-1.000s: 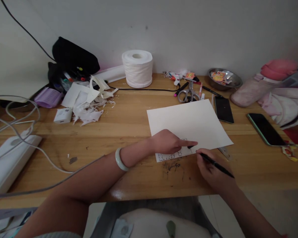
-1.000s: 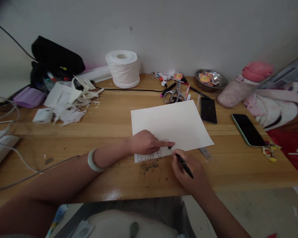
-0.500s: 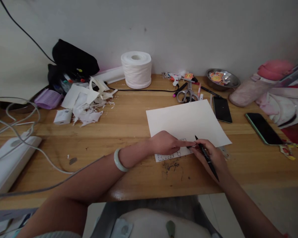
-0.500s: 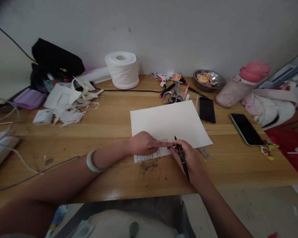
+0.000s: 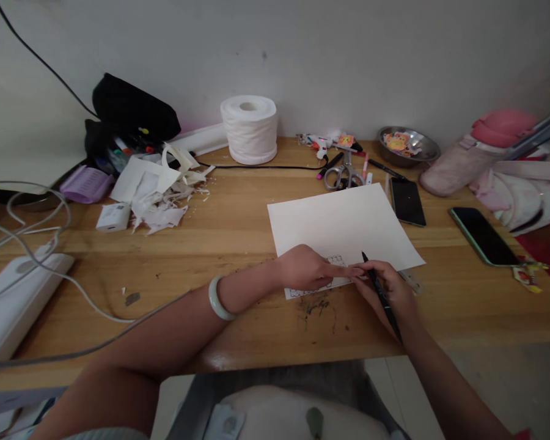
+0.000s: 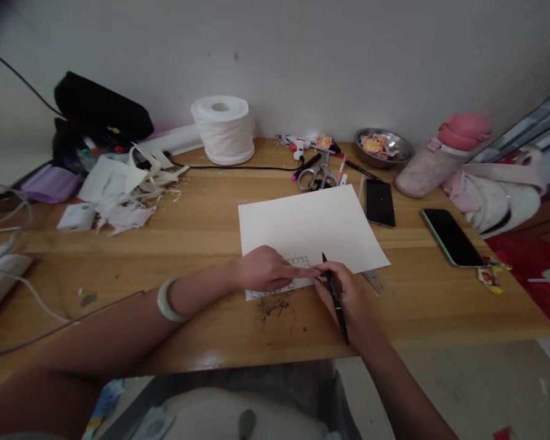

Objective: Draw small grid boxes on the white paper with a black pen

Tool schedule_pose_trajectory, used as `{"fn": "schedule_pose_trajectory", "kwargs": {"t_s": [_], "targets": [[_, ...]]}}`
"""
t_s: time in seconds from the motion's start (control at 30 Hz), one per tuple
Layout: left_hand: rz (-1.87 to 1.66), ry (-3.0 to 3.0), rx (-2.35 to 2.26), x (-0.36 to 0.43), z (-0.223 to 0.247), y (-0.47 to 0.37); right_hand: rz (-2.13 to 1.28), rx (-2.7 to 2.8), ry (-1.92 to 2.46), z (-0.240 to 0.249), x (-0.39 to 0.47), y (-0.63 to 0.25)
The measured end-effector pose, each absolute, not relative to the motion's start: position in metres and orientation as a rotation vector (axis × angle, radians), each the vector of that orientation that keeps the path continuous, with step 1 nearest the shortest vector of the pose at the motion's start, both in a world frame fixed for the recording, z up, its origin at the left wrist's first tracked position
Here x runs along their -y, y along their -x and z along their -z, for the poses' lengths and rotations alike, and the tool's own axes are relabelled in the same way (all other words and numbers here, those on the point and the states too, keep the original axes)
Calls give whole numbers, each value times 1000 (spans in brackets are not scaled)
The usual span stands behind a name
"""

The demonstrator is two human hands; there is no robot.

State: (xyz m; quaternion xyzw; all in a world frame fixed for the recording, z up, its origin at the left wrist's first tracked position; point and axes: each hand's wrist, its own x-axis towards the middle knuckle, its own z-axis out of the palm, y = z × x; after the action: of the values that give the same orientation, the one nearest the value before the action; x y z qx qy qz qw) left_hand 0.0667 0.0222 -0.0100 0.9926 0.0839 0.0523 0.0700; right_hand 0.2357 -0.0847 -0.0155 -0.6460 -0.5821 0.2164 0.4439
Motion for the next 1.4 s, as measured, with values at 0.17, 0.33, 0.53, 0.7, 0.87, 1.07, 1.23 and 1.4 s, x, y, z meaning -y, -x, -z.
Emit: {"fn": "schedule_pose_trajectory", "kwargs": {"t_s": [0.17, 0.33, 0.53, 0.7, 0.87, 1.07, 1.23, 1.4], "targets": [[-143, -2984, -265, -21, 9, -68, -549, 1462, 1603, 16, 88, -239], [-164, -2983, -292, -22, 11, -68, -653, 1467, 1573, 24, 86, -244], [-205, -2972, -331, -22, 13, -68, -665, 1420, 1549, 28, 85, -244], [-208, -2976, -320, -23, 13, -67, -760, 1401, 1537, 24, 85, -243], [-196, -3036, -235, -23, 11, -68, -682, 1470, 1630, 18, 87, -245], [-187, -3063, -256, -22, 8, -69, -604, 1344, 1728, -7, 85, -267], [-178, -3043, -279, -21, 6, -70, -908, 1364, 1654, -21, 52, -273], [-189, -3028, -227, -23, 6, -69, -1068, 1409, 1678, -3, 29, -265]]}}
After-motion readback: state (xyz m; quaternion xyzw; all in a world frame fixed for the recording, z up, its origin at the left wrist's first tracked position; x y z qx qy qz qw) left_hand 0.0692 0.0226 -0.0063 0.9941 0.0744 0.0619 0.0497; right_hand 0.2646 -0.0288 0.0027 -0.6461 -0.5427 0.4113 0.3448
